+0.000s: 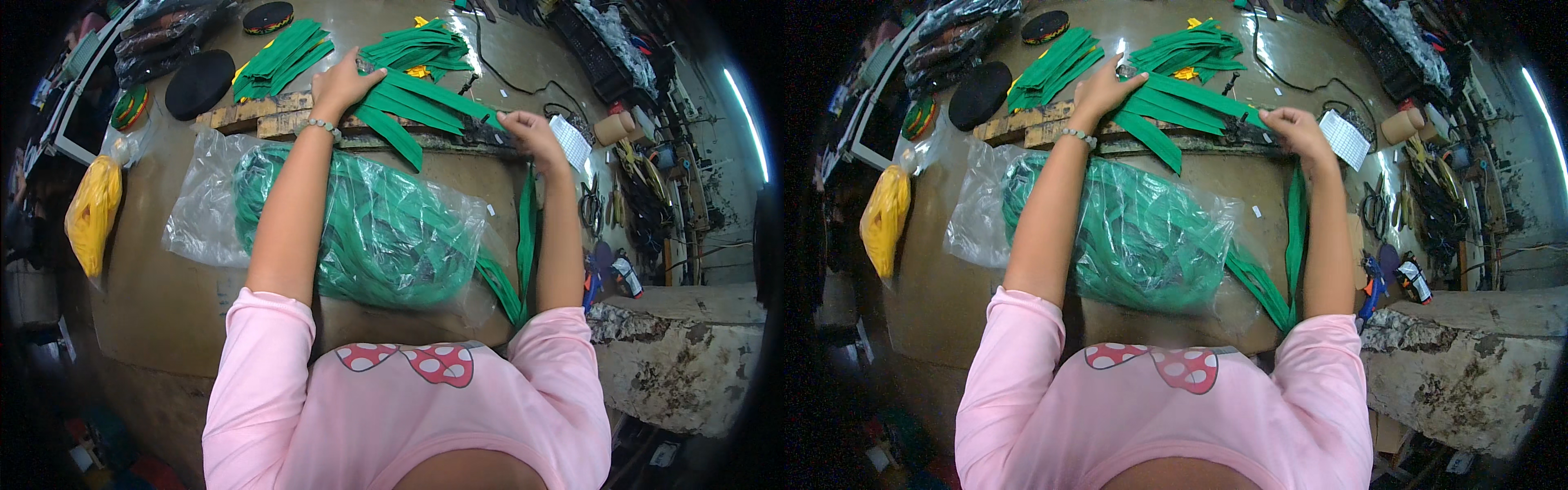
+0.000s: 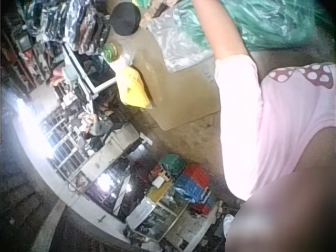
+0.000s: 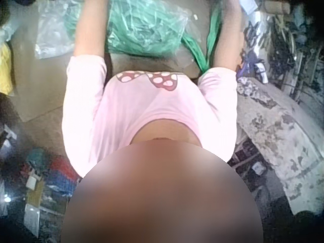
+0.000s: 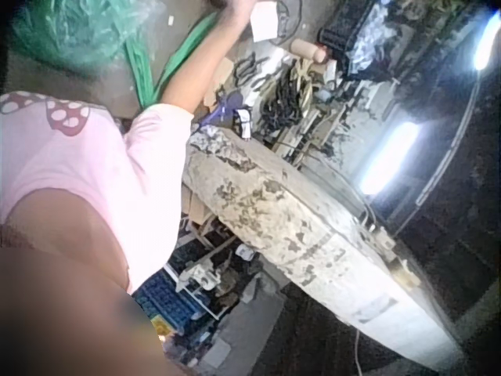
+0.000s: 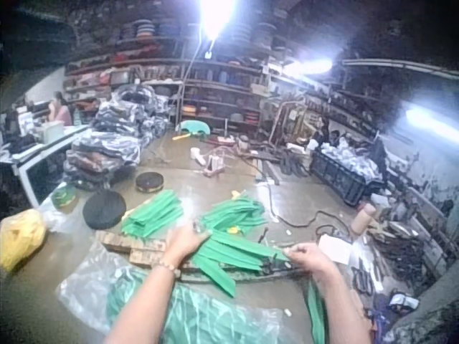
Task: The person folds and stacks green fabric strips, then places them into a plastic bag. Later, they unroll a multicolored ribbon and fold it into sections on the table. The workspace contains hats and other craft materials.
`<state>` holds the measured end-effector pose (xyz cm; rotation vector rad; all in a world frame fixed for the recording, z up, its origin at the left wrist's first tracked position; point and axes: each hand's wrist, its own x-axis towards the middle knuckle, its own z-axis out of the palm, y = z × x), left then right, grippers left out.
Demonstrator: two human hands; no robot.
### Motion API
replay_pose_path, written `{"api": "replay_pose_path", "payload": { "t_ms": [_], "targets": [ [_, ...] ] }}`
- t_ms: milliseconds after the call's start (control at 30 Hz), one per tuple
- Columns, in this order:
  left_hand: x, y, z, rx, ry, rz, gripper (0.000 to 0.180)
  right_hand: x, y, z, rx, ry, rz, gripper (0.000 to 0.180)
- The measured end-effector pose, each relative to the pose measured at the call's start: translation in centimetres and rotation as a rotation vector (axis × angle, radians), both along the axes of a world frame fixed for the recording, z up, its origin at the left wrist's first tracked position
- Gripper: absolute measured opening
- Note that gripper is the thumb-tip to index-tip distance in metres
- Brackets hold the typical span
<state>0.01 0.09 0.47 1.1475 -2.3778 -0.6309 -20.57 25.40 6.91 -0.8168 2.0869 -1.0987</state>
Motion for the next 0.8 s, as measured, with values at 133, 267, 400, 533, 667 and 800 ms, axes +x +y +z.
{"api": "replay_pose_path", "payload": {
  "t_ms": [133,267,400,533,667,800],
  "targets": [
    [0.1,0.1,0.2,-0.002,-0.018,0.001,0.085,-0.2,0.6,-3.8,-0.05,-0.146,-0.014,0.026],
    [0.1,0.1,0.1,-0.013,-0.013,0.012,0.086,-0.4,0.5,-4.6,-0.067,-0.184,0.003,0.025],
    [0.1,0.0,0.0,-0.017,0.0,0.012,0.086,-0.4,0.5,-4.6,-0.06,-0.194,0.002,0.025],
    [0.1,0.0,-0.1,-0.018,-0.002,0.01,0.087,-0.5,0.4,-5.0,-0.044,-0.182,-0.002,0.026],
    [0.1,-0.1,-0.2,-0.01,-0.01,0.011,0.087,-0.8,0.4,-5.0,-0.04,-0.199,0.022,0.027],
    [0.1,-0.1,-0.3,-0.012,0.009,0.007,0.087,-0.7,0.3,-4.9,-0.033,-0.206,0.024,0.027]
  ]
}}
